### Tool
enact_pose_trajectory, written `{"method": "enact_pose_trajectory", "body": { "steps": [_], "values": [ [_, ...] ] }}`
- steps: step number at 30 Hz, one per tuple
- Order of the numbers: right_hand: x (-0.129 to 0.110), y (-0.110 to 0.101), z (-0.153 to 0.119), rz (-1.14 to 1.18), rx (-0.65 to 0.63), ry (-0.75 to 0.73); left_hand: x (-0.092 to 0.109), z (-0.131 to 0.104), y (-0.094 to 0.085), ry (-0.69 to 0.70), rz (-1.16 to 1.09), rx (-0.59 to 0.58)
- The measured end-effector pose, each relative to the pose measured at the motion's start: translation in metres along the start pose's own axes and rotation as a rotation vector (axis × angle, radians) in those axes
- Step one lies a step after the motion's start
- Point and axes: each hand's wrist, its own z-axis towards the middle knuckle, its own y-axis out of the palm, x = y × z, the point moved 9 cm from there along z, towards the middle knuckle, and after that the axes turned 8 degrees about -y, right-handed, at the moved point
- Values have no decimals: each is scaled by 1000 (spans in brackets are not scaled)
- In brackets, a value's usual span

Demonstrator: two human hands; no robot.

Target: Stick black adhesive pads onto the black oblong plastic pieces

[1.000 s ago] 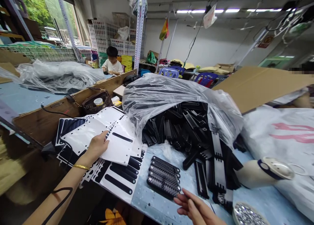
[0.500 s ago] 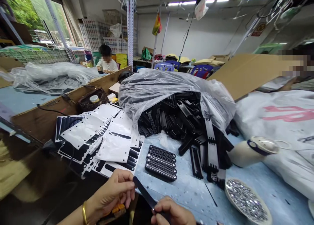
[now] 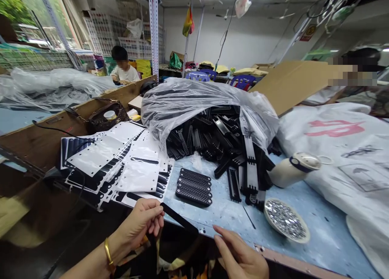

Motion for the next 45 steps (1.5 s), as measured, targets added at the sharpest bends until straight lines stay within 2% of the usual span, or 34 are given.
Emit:
{"method": "enact_pose_trajectory", "body": {
  "steps": [2,4,6,8,14,17,19,21,23,26,29,31,35,37,40,45],
  "values": [
    [-39,3,7,-168,4,-341,-2,0,7,-21,-5,-40],
    [-68,18,4,-278,-13,-606,-6,1,14,-37,-12,-71],
    [-79,37,1,-343,-51,-735,-9,3,19,-51,-31,-97],
    [-79,49,0,-368,-89,-771,-11,6,22,-64,-64,-116],
    [-61,63,1,-352,-212,-793,-15,19,20,-99,-99,-144],
    [-53,64,4,-343,-246,-764,-17,25,17,-97,77,-129],
    [-50,61,6,-319,-262,-719,-7,27,15,28,387,-93],
    [-50,54,6,-297,-271,-689,13,23,17,276,742,-51],
    [-52,45,7,-286,-291,-665,30,18,19,515,978,1],
    [-43,24,18,-302,-297,-542,42,23,11,651,1075,85],
    [-27,1,39,-312,-180,-411,48,36,7,729,1026,145],
    [-14,-5,51,-301,-107,-365,49,43,11,774,988,141],
    [12,14,64,-261,-148,-320,44,56,21,737,953,90],
    [15,23,65,-251,-169,-332,43,60,22,688,948,80],
    [7,30,62,-237,-183,-380,41,62,21,612,935,65],
    [-14,29,52,-281,-208,-475,36,60,13,464,853,15]
  ]
}}
